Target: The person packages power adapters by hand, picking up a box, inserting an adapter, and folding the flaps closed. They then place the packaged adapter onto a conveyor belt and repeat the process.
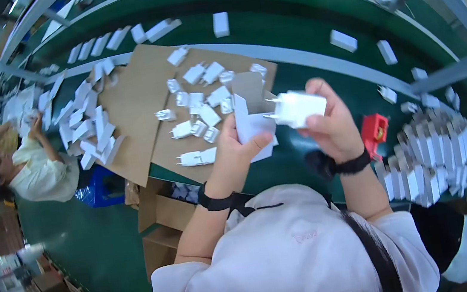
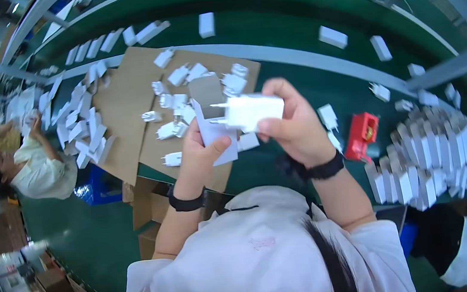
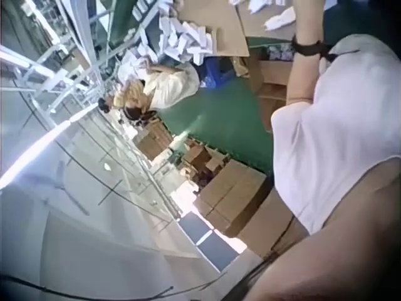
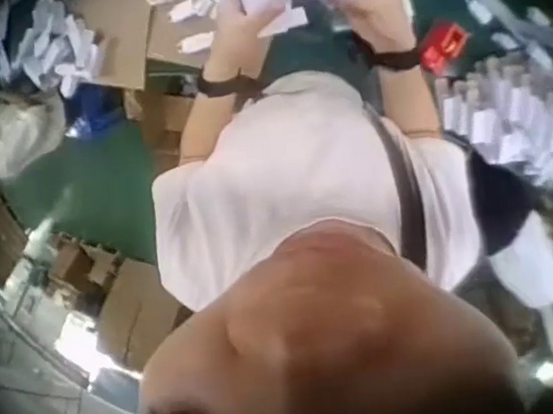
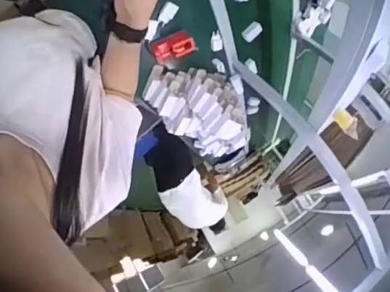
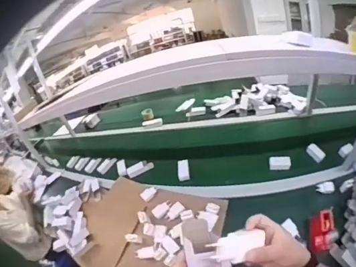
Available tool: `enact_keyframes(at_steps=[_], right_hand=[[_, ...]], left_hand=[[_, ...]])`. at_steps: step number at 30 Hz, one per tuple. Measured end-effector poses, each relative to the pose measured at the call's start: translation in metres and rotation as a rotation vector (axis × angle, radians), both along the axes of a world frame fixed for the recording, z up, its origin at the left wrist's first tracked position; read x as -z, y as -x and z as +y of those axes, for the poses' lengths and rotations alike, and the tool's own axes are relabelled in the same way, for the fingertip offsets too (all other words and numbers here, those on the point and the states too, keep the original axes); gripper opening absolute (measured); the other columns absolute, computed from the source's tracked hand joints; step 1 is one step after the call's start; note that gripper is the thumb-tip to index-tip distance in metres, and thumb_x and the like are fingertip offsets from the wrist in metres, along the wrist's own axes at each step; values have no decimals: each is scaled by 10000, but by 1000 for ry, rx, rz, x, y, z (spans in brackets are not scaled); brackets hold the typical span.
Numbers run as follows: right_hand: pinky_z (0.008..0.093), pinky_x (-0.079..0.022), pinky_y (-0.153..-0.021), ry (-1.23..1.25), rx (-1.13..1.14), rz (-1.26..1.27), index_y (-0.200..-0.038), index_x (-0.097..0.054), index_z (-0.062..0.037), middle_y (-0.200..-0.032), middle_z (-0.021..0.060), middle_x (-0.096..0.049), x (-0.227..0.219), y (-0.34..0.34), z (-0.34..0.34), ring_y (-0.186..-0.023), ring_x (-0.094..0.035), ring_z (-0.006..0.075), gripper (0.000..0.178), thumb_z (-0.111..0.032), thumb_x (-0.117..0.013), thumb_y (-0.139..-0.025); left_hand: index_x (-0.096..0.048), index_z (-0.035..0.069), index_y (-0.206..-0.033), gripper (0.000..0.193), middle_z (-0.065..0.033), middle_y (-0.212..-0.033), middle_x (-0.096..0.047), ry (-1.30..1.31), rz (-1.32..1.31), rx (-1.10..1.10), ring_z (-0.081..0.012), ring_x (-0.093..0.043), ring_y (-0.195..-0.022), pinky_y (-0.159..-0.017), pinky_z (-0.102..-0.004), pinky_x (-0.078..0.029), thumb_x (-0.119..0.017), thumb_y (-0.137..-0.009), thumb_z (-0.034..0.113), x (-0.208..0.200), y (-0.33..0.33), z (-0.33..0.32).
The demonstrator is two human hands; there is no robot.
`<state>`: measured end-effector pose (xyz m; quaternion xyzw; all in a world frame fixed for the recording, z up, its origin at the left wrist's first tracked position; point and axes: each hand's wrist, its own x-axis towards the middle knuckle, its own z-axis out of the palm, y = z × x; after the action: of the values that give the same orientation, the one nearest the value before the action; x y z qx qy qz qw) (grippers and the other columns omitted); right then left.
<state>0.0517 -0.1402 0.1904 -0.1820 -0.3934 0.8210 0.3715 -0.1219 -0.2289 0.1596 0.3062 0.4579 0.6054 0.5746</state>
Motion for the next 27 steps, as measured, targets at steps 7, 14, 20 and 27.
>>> enact_keyframes(at_steps=[7,14,20,27], right_hand=[[266,-464,-821,-624,126,-532,-1222,-491,-16,-1037,102,-587,-46,-41,8,-925,-569,145,515,-24,-670,-740],[266,-473,-790,-636,100,-579,-965,-558,-1,-991,81,-573,-27,-58,10,-896,-573,132,356,-57,-758,-677],[268,-469,-784,-661,262,-462,-890,-587,3,-987,107,-600,-17,-61,11,-902,-577,167,265,11,-732,-669],[314,-411,-855,-1157,238,-706,-1065,-594,-55,-1194,111,-505,8,-74,10,-1113,-445,196,353,-164,-704,-748]], left_hand=[[-491,3,-1114,595,-93,-970,-596,-36,434,111,-166,-579,-855,-742,-286,-467,-762,-691,324,-2,-29,-7],[-492,2,-1084,524,-192,-918,-592,-82,760,255,-307,-596,-824,-692,-349,-469,-686,-758,363,-4,-52,0],[-475,-4,-1060,582,-151,-874,-595,-148,690,217,-234,-599,-773,-657,-316,-468,-700,-731,420,4,-61,11],[-341,35,-1194,610,-129,-921,-585,-214,453,76,-178,-576,-769,-644,-278,-469,-664,-793,361,16,-73,18]])
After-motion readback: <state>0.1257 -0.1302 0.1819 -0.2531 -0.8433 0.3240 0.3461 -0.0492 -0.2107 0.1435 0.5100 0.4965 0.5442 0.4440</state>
